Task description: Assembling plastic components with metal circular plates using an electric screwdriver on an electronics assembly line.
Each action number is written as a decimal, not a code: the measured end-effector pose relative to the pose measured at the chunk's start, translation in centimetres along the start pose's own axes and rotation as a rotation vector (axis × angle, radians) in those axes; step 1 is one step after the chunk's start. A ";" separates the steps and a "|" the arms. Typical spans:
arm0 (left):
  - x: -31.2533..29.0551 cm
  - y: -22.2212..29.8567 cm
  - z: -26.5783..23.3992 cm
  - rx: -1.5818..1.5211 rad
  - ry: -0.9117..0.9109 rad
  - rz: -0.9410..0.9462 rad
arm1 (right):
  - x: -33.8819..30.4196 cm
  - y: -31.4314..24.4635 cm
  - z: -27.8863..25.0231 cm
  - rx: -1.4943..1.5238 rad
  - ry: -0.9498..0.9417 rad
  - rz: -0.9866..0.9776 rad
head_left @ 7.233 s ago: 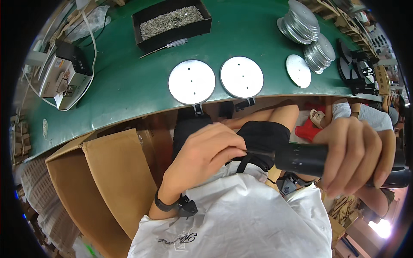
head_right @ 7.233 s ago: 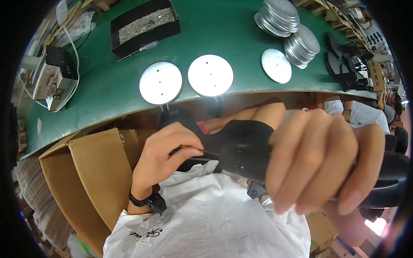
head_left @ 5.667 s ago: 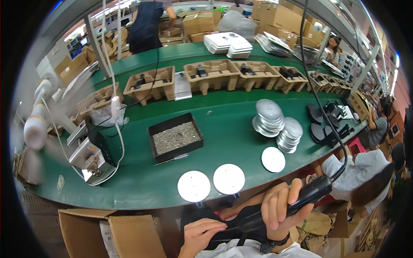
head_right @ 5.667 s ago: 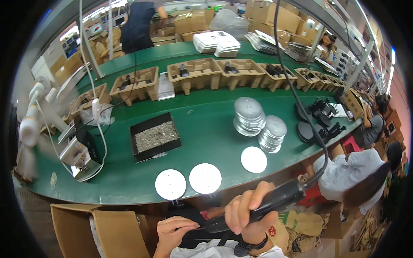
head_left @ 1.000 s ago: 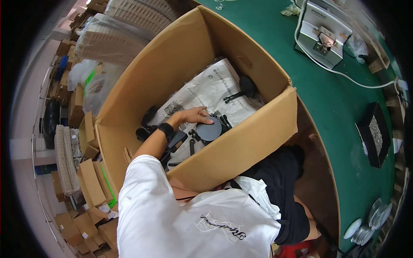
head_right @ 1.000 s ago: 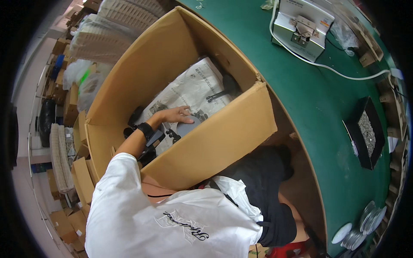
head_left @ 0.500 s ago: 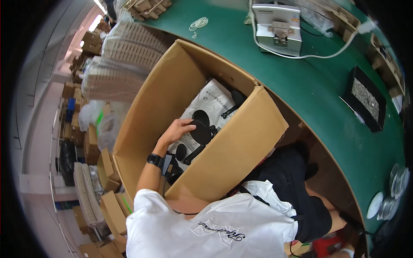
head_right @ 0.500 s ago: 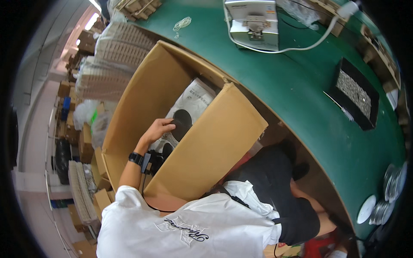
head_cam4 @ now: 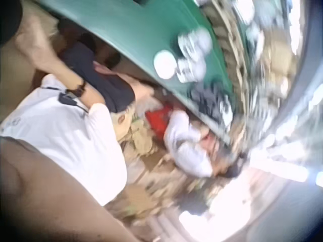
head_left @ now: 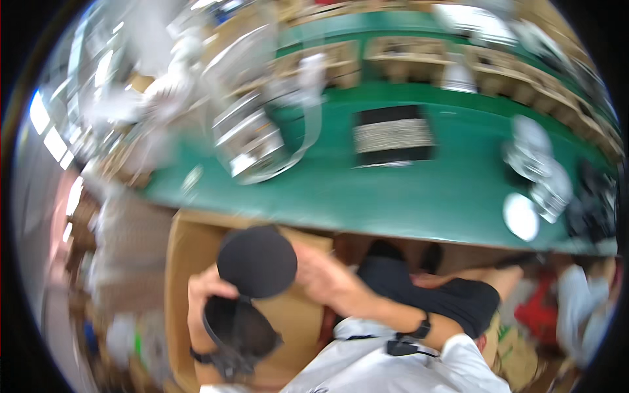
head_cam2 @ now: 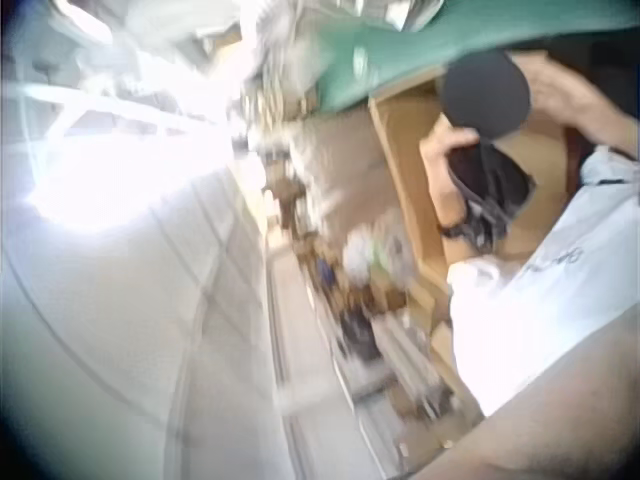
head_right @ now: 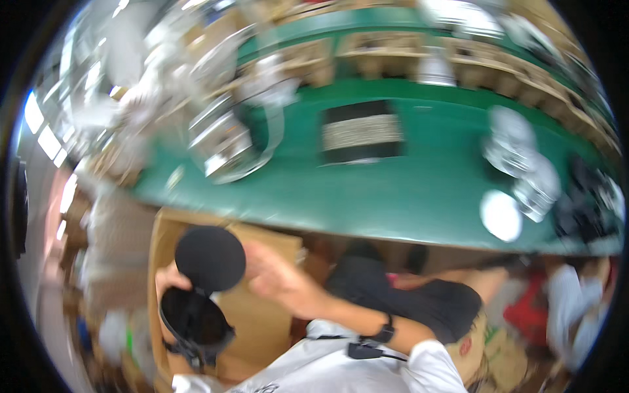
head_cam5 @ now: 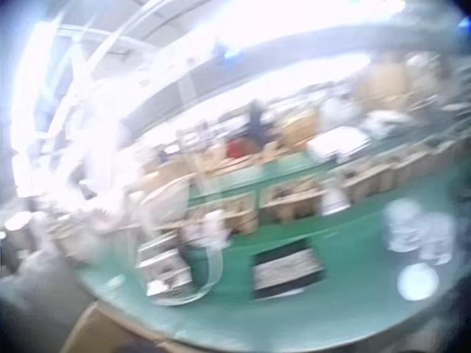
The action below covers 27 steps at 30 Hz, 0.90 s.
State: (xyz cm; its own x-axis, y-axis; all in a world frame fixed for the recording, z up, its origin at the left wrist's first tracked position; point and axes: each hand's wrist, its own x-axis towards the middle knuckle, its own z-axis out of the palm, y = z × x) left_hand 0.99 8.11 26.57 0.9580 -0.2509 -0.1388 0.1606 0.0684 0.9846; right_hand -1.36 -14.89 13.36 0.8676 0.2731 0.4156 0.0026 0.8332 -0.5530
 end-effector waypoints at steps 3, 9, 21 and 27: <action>3.4 -3.9 3.7 0.225 -0.528 0.129 | -1.8 -2.7 0.6 0.010 0.350 0.112; 7.3 -4.7 11.1 0.544 -0.609 0.210 | -10.8 -11.7 -2.4 -0.815 1.108 -0.494; 14.9 -13.6 22.9 1.179 -0.374 0.850 | -8.3 -15.3 -8.5 -2.275 0.702 0.144; 15.6 -14.7 24.4 0.956 -0.208 0.758 | -9.6 -15.6 -8.4 -2.213 0.774 0.148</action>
State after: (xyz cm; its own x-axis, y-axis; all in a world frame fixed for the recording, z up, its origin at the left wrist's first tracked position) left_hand 7.80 -20.39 12.51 0.6633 -0.6100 0.4335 -0.7398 -0.4471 0.5028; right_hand -5.53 -34.52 11.93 0.8671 -0.3434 0.3608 -0.1828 -0.8932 -0.4108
